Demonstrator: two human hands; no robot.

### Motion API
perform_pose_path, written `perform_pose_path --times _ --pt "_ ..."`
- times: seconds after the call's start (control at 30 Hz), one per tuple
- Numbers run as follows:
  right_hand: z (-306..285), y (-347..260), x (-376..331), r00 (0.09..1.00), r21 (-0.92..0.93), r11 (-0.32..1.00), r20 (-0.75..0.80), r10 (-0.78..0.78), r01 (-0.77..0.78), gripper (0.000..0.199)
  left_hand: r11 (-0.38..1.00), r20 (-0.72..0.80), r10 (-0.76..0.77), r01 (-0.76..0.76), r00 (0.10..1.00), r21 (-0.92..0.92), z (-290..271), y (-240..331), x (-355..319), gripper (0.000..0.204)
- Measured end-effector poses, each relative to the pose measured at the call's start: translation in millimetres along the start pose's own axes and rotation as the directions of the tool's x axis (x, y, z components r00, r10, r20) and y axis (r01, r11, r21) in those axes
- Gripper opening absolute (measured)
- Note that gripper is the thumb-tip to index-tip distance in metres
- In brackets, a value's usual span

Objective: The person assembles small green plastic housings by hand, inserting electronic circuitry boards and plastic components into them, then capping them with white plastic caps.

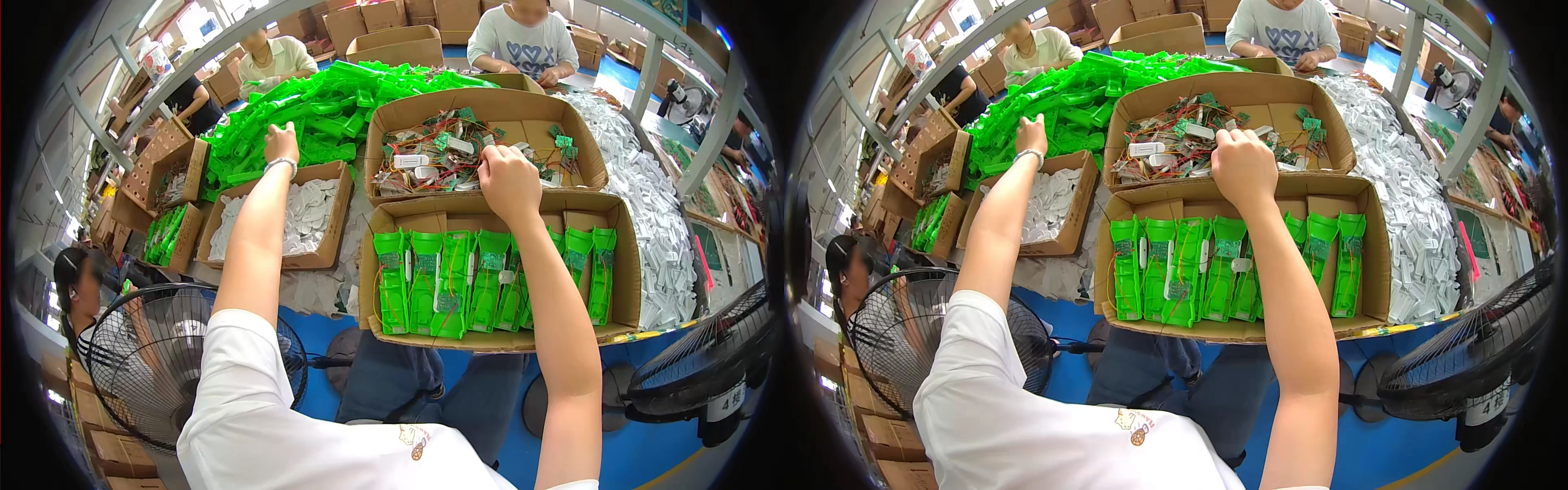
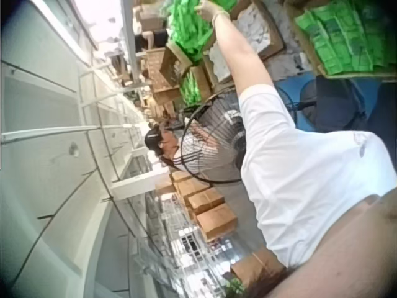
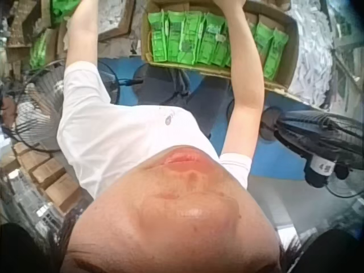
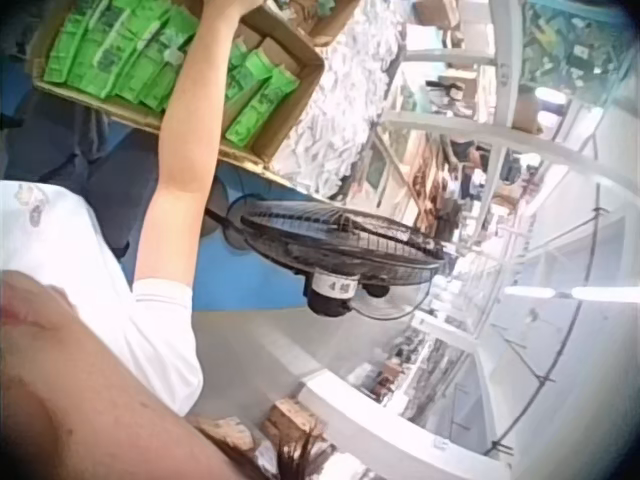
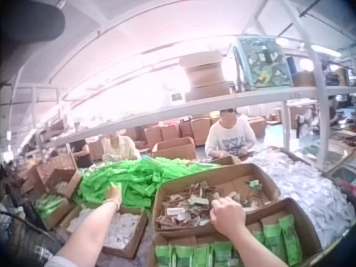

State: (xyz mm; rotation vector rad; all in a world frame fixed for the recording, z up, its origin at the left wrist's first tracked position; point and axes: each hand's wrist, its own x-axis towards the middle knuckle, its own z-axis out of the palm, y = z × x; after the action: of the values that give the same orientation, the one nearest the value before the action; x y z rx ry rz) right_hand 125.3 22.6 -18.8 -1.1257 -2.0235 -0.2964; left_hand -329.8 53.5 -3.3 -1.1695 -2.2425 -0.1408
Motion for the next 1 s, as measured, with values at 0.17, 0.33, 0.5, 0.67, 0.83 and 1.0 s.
perform_pose_path --times 0.17,0.33,0.5,0.67,0.83,1.0 --pt "-1.3 4.2 0.0 1.000 0.008 1.000 0.004 0.004 -0.004 0.011 0.992 -0.210 0.017 -0.043 0.978 -0.123 -27.2 39.4 12.4 0.038" --pt "1.0 1.5 -0.1 0.999 0.035 0.999 -0.037 -0.012 0.013 0.010 0.775 -0.456 -0.264 -0.094 0.850 -0.625 -105.7 93.3 36.3 0.045" --pt "-1.6 -0.1 6.1 0.995 0.236 0.968 -0.037 0.092 -0.081 0.010 -0.041 -0.446 -0.449 -0.516 0.775 -0.855 -192.0 166.9 20.3 0.035" --pt "-18.9 25.0 20.2 0.842 0.949 0.090 0.220 0.493 -0.301 0.033 -0.330 -0.535 -0.014 -0.509 0.844 -0.795 -247.7 232.3 -111.0 0.022" --pt "-34.2 48.5 15.1 0.861 0.834 -0.534 0.371 0.349 -0.143 0.037 -0.278 -0.804 0.403 -0.778 0.438 -0.563 -219.8 239.2 -171.4 0.021" --pt "-30.3 45.1 13.8 0.896 0.921 -0.326 0.318 0.310 -0.214 0.029 -0.295 -0.799 0.425 -0.769 0.425 -0.566 -194.6 239.7 -194.3 0.028"
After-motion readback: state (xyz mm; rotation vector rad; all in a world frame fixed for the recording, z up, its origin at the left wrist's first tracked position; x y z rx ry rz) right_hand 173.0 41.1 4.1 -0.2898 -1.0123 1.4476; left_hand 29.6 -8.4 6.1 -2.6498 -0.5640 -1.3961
